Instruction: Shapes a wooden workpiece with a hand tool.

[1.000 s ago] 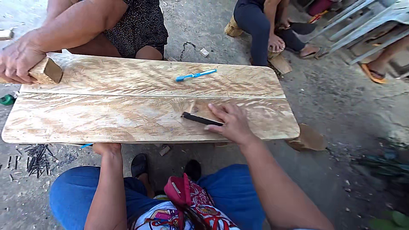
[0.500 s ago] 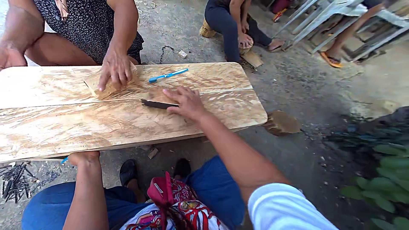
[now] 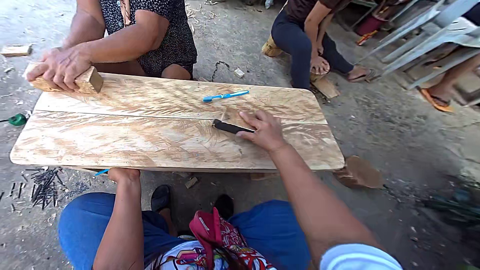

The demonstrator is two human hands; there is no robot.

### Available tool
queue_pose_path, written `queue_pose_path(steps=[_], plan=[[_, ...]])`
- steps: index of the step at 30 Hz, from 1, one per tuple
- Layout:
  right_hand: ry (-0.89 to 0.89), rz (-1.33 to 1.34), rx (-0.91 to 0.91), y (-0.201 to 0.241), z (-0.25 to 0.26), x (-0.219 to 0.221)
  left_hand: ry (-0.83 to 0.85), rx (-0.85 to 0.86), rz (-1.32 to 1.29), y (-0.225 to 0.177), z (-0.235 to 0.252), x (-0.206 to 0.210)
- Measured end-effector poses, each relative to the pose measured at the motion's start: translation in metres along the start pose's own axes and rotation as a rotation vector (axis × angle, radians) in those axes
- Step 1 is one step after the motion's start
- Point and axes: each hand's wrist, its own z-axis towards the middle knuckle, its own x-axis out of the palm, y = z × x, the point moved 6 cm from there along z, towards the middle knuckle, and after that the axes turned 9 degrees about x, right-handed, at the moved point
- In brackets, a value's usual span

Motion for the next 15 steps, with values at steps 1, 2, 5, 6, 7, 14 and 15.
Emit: queue_pose_path(steps=[1, 2, 5, 6, 7, 14, 15], plan=[[0.004, 0.015, -0.054, 0.038, 0.011, 0.013, -0.005, 0.002, -0.004, 0.000, 0.001, 0.000], [0.028, 0.029, -0.087, 0.077, 0.021, 0.028, -0.012, 0.006, -0.008, 0.000, 0.002, -0.001], [0.164, 0.068, -0.153, 0.188, 0.041, 0.065, -0.007, 0.012, -0.001, 0.001, 0.006, -0.004], [0.215, 0.072, -0.184, 0.215, 0.045, 0.072, 0.008, 0.004, 0.003, 0.002, 0.007, -0.003], [0.264, 0.069, -0.208, 0.235, 0.047, 0.076, 0.016, 0.001, 0.009, 0.002, 0.007, -0.003], [0.247, 0.085, -0.054, 0.149, 0.013, 0.040, 0.044, 0.004, 0.049, -0.001, 0.005, -0.003], [0.192, 0.068, -0.004, 0.112, -0.001, 0.029, 0.049, 0.009, 0.051, -0.002, 0.005, -0.003]])
